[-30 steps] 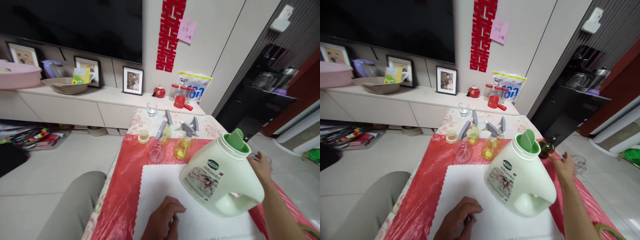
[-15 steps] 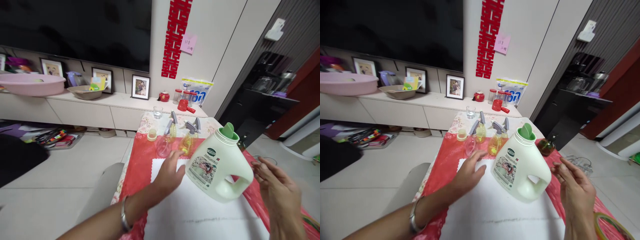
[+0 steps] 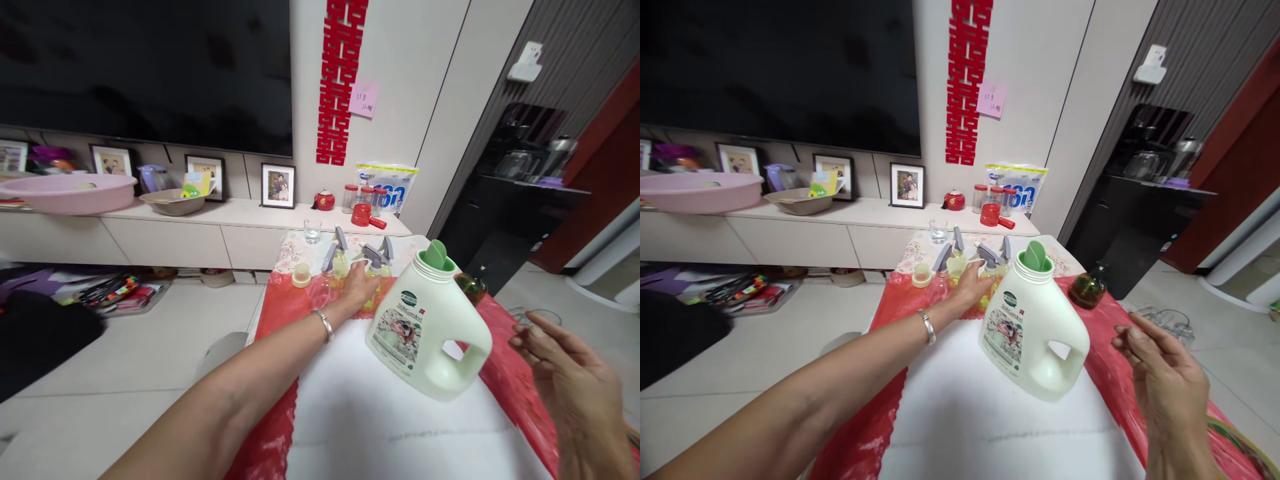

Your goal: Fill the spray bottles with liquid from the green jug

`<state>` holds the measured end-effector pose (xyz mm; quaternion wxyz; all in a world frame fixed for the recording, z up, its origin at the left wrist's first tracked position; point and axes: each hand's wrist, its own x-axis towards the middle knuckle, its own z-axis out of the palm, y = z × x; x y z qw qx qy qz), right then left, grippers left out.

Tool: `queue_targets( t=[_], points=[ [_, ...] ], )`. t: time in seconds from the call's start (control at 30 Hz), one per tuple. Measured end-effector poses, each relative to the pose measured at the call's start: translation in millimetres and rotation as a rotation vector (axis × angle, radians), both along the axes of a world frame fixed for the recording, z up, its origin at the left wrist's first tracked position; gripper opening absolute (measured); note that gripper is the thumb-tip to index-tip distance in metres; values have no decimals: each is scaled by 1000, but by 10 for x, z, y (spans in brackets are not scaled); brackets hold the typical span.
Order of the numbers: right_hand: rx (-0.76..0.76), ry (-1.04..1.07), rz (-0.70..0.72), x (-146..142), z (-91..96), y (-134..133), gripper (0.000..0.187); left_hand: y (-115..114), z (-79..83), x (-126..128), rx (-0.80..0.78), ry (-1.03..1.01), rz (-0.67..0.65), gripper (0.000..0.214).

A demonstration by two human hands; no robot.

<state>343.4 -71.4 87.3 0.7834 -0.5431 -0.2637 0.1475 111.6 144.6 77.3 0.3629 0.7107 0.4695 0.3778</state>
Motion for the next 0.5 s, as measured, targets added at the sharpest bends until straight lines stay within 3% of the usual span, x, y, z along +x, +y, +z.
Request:
queue_targets(
  t=[0.2,0.33,0.4,0.5],
  points=[
    [-19,1,14,12,0,5,64,35,-65,64,7,-19,-32,18],
    [-38,7,12,-23,29,-13,63,7,-60,50,43,-55,-44,14],
    [-44,5,16,-50,44,-11,62,7,22,40,81,-80,-30,13],
    [-36,-2,31,-85,64,13,60,0,281,-6,148,-123,2,13]
  ],
)
